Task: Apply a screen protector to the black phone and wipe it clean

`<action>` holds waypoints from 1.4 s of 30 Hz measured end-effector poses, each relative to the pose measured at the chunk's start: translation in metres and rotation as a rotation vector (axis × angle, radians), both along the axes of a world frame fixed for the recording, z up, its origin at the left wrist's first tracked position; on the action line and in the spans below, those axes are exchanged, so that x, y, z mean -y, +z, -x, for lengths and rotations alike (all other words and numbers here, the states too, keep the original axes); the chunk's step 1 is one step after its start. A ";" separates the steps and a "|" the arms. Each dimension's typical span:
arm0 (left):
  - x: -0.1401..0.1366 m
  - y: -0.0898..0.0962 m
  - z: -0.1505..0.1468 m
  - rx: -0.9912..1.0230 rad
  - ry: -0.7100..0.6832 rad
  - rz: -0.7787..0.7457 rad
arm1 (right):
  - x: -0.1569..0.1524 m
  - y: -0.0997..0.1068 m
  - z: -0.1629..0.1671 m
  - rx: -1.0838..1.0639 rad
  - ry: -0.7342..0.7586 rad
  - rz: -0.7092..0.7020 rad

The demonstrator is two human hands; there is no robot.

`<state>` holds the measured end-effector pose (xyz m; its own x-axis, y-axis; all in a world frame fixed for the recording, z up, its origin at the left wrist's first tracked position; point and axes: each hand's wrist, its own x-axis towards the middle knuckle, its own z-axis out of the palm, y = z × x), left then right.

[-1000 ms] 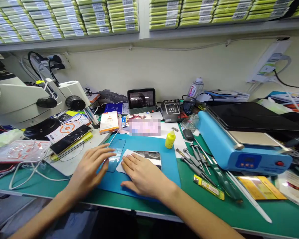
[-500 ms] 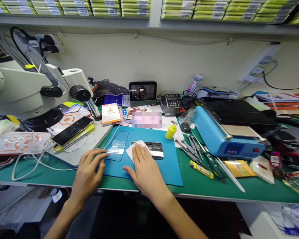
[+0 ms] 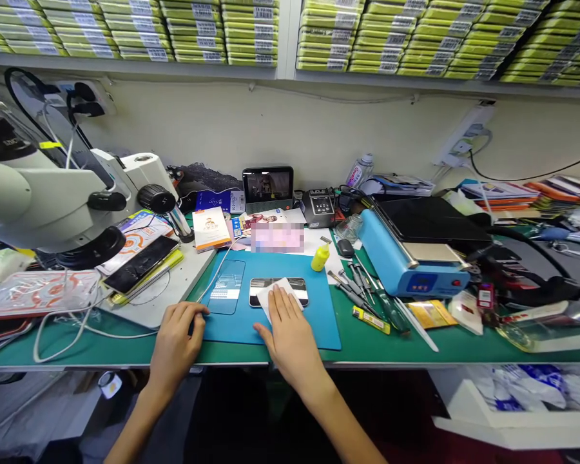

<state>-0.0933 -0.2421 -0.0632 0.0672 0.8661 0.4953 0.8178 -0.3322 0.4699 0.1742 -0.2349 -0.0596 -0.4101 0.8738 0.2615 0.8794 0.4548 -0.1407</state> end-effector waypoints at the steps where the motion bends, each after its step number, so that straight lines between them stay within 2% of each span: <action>1: 0.000 0.000 0.000 0.004 0.006 0.005 | 0.006 0.000 -0.005 0.000 -0.007 -0.005; 3: 0.000 0.001 -0.001 0.013 0.017 0.013 | 0.008 -0.001 -0.014 0.001 -0.022 -0.012; 8: 0.000 0.003 -0.002 0.023 0.033 0.028 | -0.020 -0.008 -0.031 -0.013 -0.075 -0.036; 15: -0.001 0.002 -0.004 0.014 0.057 0.042 | 0.010 -0.014 -0.046 -0.048 -0.089 -0.076; 20: -0.001 0.002 -0.007 -0.011 0.061 0.060 | -0.014 -0.017 -0.049 -0.077 -0.088 -0.089; 23: 0.000 0.002 -0.010 -0.034 0.111 0.065 | -0.019 -0.017 -0.051 -0.113 -0.077 -0.103; 30: 0.007 -0.004 -0.043 -0.184 0.283 0.096 | 0.016 -0.012 -0.075 -0.223 -0.026 -0.160; 34: -0.001 -0.004 -0.056 -0.252 0.355 0.120 | 0.011 -0.005 -0.092 -0.298 -0.022 -0.176; 42: -0.010 0.001 -0.044 -0.262 0.250 0.069 | -0.002 0.002 -0.095 -0.420 -0.025 -0.161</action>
